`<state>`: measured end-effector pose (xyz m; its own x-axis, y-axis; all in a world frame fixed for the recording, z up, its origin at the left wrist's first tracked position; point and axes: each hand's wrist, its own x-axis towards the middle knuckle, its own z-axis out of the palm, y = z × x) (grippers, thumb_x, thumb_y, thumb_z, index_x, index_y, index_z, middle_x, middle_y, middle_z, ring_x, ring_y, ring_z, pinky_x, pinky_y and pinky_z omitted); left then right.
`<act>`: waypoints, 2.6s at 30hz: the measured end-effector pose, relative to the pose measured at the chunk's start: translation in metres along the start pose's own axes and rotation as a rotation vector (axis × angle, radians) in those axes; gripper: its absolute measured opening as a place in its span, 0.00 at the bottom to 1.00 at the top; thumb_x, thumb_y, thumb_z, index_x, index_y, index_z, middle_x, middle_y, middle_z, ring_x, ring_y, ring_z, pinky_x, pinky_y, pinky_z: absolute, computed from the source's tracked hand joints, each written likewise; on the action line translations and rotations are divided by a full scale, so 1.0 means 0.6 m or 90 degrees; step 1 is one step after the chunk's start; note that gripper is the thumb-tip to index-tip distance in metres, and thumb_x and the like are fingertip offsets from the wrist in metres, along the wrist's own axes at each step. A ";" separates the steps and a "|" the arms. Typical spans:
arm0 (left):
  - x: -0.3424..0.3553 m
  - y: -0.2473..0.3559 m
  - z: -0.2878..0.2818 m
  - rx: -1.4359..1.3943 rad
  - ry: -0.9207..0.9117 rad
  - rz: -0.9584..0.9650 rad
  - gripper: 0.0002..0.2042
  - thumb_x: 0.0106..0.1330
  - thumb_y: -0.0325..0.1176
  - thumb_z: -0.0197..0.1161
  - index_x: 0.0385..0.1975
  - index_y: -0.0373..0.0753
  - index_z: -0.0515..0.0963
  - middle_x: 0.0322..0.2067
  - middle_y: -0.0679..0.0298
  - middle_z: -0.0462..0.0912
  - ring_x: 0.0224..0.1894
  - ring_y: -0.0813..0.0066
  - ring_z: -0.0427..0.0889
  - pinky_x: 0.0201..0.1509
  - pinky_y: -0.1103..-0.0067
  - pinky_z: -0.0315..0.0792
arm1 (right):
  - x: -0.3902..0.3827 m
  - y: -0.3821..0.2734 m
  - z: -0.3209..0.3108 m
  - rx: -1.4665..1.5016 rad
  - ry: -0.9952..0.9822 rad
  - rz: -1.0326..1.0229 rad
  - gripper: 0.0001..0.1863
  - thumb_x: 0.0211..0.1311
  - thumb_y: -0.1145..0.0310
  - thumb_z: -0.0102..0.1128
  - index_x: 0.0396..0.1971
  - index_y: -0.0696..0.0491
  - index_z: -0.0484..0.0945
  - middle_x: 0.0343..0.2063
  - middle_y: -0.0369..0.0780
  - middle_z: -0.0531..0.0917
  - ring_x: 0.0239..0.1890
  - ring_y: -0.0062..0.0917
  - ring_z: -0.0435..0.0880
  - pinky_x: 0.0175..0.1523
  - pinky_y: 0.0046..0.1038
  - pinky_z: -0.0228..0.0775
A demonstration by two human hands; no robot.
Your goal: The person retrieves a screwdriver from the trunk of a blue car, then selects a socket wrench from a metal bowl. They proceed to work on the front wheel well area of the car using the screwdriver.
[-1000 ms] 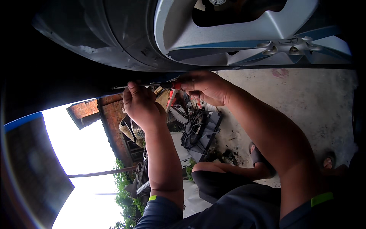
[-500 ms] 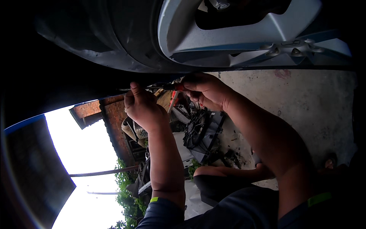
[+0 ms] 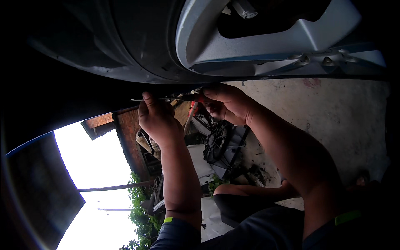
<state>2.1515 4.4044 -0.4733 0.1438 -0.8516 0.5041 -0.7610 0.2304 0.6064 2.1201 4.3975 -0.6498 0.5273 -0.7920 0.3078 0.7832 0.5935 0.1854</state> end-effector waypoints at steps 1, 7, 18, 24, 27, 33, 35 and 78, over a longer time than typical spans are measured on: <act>0.001 0.001 -0.001 0.001 -0.010 0.006 0.17 0.72 0.44 0.56 0.25 0.39 0.73 0.12 0.72 0.65 0.12 0.86 0.57 0.16 0.85 0.49 | 0.003 0.000 -0.001 -0.019 -0.015 -0.023 0.14 0.70 0.58 0.54 0.41 0.54 0.79 0.27 0.32 0.77 0.24 0.13 0.70 0.30 0.18 0.63; 0.007 -0.005 -0.002 -0.001 -0.018 -0.028 0.13 0.73 0.40 0.54 0.30 0.39 0.74 0.16 0.72 0.68 0.14 0.85 0.59 0.17 0.85 0.52 | 0.006 0.003 -0.014 -0.033 0.004 -0.002 0.11 0.68 0.62 0.57 0.42 0.53 0.78 0.29 0.33 0.78 0.25 0.14 0.70 0.29 0.18 0.61; 0.000 0.004 0.003 0.002 -0.021 -0.041 0.14 0.72 0.39 0.56 0.23 0.41 0.70 0.14 0.72 0.66 0.13 0.87 0.57 0.16 0.84 0.49 | -0.004 -0.003 -0.001 0.002 -0.008 -0.024 0.14 0.71 0.59 0.53 0.43 0.54 0.77 0.29 0.33 0.79 0.24 0.12 0.70 0.26 0.16 0.60; 0.000 -0.015 -0.005 -0.034 -0.043 -0.048 0.16 0.71 0.36 0.58 0.19 0.43 0.66 0.12 0.73 0.64 0.12 0.87 0.55 0.15 0.83 0.48 | 0.007 -0.002 -0.012 -0.048 0.032 0.039 0.13 0.70 0.60 0.53 0.42 0.55 0.77 0.30 0.34 0.79 0.25 0.13 0.72 0.27 0.16 0.61; -0.004 -0.026 -0.010 -0.032 -0.023 -0.026 0.17 0.71 0.36 0.58 0.18 0.44 0.65 0.12 0.73 0.64 0.12 0.87 0.56 0.15 0.83 0.48 | 0.007 0.004 -0.003 0.014 0.000 -0.001 0.15 0.71 0.58 0.52 0.41 0.54 0.78 0.28 0.33 0.79 0.21 0.14 0.70 0.25 0.17 0.61; -0.008 -0.004 -0.001 0.052 -0.011 0.023 0.19 0.71 0.40 0.58 0.17 0.44 0.63 0.11 0.73 0.62 0.12 0.87 0.56 0.16 0.83 0.48 | 0.013 0.010 -0.019 -0.001 -0.032 0.014 0.11 0.69 0.63 0.56 0.40 0.54 0.77 0.31 0.36 0.82 0.24 0.14 0.73 0.27 0.18 0.60; -0.005 0.003 -0.007 0.056 -0.022 0.002 0.19 0.72 0.41 0.58 0.18 0.44 0.64 0.11 0.73 0.62 0.12 0.87 0.56 0.16 0.83 0.48 | 0.008 0.014 -0.004 0.015 -0.008 -0.005 0.13 0.70 0.59 0.52 0.41 0.54 0.77 0.32 0.37 0.82 0.20 0.13 0.70 0.24 0.17 0.58; 0.044 0.201 -0.062 1.317 -0.407 0.595 0.09 0.63 0.27 0.56 0.40 0.32 0.73 0.22 0.54 0.81 0.23 0.61 0.85 0.23 0.71 0.79 | -0.012 -0.005 -0.008 -0.076 -0.046 -0.068 0.10 0.63 0.67 0.61 0.43 0.53 0.81 0.29 0.31 0.78 0.28 0.14 0.69 0.34 0.20 0.63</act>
<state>2.0871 4.4272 -0.3640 -0.3132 -0.9153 -0.2534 0.0688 0.2442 -0.9673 2.1155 4.4003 -0.6571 0.4169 -0.8349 0.3593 0.8695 0.4815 0.1101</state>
